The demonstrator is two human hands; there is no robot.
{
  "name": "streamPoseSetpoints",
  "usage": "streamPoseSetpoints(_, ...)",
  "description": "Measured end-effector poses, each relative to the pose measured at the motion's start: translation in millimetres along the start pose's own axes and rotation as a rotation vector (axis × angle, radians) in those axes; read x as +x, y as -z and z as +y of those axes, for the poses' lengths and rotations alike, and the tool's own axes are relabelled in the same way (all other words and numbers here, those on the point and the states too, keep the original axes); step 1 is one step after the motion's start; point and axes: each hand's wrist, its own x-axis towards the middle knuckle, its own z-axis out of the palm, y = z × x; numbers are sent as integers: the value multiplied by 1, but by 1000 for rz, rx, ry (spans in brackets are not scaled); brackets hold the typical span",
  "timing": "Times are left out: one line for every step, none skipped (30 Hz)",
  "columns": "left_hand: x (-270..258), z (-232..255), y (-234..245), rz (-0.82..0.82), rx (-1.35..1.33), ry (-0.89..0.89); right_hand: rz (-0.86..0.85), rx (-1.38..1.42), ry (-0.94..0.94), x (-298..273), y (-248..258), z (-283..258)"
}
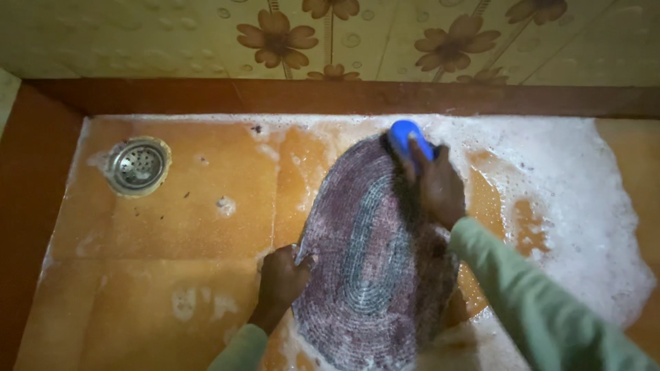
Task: The person scrubs a small rug using a brush and soapy water on a tiled floor, then rinses and wrings it out.
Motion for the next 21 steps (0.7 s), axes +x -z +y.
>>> streamPoseSetpoints(1, 0, 0, 6, 4, 1, -19, 22, -27, -19, -6, -17)
streamPoseSetpoints(1, 1, 1, 2, 12, -2, -203, 203, -11, -35, -8, -31)
streamPoseSetpoints(2, 1, 3, -27, -1, 9, -384, 303, -67, -54, -11, -48)
streamPoseSetpoints(2, 1, 4, -63, -15, 12, -257, 271, 256, -88, -10, -63)
streamPoseSetpoints(3, 0, 4, -99, -29, 15, -131, 229, 577, -111, -4, -72)
streamPoseSetpoints(4, 0, 4, -88, -17, 0, -210, 213, 522, -112, 1, -71)
streamPoseSetpoints(6, -1, 4, -78, -4, -15, -289, 198, 465, -111, 6, -68)
streamPoseSetpoints(4, -3, 3, -60, 11, -26, -369, 188, 415, -108, 7, -66)
streamPoseSetpoints(1, -5, 1, -53, -2, -21, -412, 300, 124, -98, 11, -54)
streamPoseSetpoints(1, -5, 1, -45, -14, -23, -445, 409, -170, -81, 17, -35)
streamPoseSetpoints(1, -5, 0, -37, -26, -24, -329, 358, -241, -58, 21, -17)
streamPoseSetpoints(2, -6, 0, -43, -7, -19, -214, 302, -305, -36, 26, 1)
streamPoseSetpoints(3, -6, 0, -49, 11, -14, -163, 84, -150, -20, 37, 22)
streamPoseSetpoints(2, -8, 0, -55, 31, -2, -120, -131, 9, -13, 42, 33)
streamPoseSetpoints(1, -9, -1, -47, 19, -13, -106, -110, -21, -13, 39, 33)
streamPoseSetpoints(0, -9, -1, -37, 8, -24, -93, -89, -49, -12, 37, 29)
streamPoseSetpoints(0, -9, -1, -28, -3, -35, -80, -68, -77, -13, 36, 23)
streamPoseSetpoints(2, -8, -1, -34, 25, -29, -145, 155, -255, -17, 34, 12)
streamPoseSetpoints(4, -7, 0, -40, 52, -23, -210, 381, -431, -30, 27, -5)
streamPoseSetpoints(4, -8, 1, -49, 83, -15, -356, 512, -413, -54, 22, -23)
streamPoseSetpoints(4, -8, 0, -65, 66, -19, -469, 276, -279, -74, 17, -42)
